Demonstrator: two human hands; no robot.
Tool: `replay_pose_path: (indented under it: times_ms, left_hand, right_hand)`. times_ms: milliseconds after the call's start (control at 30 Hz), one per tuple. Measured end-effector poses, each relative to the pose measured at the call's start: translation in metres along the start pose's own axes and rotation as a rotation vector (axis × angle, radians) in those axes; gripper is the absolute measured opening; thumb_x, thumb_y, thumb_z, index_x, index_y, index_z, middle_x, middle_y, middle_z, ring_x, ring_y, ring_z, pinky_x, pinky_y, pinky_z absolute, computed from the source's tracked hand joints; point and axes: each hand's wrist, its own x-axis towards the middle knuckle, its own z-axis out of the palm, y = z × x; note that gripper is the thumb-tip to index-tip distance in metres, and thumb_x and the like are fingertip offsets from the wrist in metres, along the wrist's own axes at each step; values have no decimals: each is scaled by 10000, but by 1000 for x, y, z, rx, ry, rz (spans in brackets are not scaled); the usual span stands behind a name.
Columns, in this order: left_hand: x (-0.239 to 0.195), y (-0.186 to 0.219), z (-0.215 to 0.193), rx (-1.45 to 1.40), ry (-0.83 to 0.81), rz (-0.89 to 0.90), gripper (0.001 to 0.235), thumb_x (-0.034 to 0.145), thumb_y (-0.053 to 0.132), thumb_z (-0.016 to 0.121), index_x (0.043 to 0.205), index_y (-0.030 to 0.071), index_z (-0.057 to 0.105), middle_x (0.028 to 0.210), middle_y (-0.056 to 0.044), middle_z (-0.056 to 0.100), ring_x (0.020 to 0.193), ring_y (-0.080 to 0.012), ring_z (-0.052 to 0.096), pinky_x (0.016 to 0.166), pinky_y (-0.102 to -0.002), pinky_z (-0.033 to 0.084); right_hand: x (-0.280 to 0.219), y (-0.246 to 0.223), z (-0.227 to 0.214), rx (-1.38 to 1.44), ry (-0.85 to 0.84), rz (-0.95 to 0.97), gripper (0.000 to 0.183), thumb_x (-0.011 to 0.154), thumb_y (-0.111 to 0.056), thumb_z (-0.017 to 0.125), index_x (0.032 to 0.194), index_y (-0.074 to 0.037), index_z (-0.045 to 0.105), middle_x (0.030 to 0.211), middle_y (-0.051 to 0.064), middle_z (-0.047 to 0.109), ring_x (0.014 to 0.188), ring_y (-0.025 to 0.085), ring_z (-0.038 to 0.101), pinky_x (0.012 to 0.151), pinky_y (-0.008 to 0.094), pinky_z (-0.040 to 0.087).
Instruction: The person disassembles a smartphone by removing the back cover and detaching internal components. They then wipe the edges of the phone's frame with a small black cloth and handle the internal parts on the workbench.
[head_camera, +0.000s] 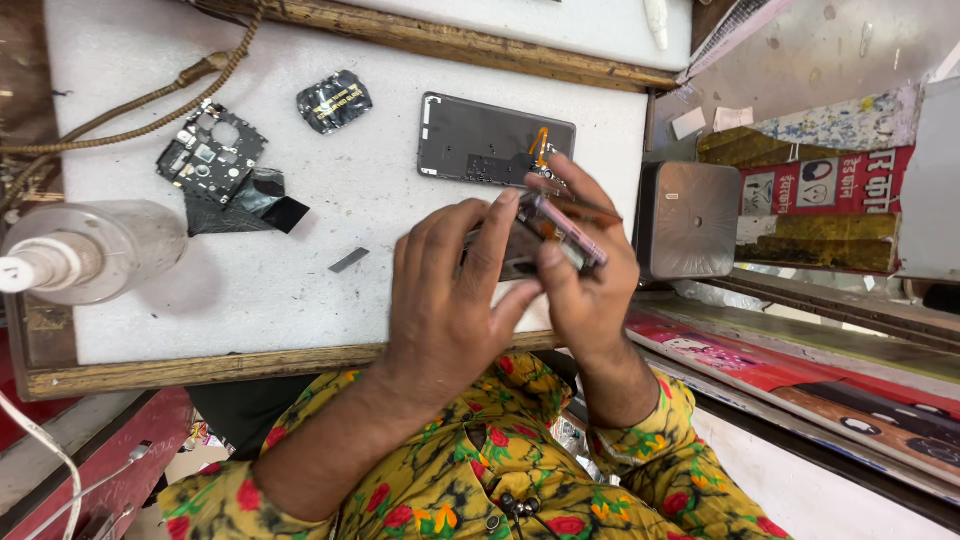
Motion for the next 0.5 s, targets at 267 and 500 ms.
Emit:
replay_pose_path:
  times_ms: [267,500]
  left_hand:
    - [32,-11,-30,-189,56,-108,128,1050,75,759,1133,37,669,1036,-105,733,949,-239,754,806,-324,605]
    - [45,-9,-38,-260,-23,-151,112,1062,55,739,1138,38,660,992,-84,727,850,-165,767,693,-267,602]
  right_hand:
    - [24,-18,-14,-15,-167,93,331,1109,-247,661,1196,69,711,1440,203,621,1307,226,619,1135,351,509]
    - [34,-30,-15,237,-193,273,395,1076,-240,657,1286,95,662,1424,202,599,1200,215,649,1072,351,532]
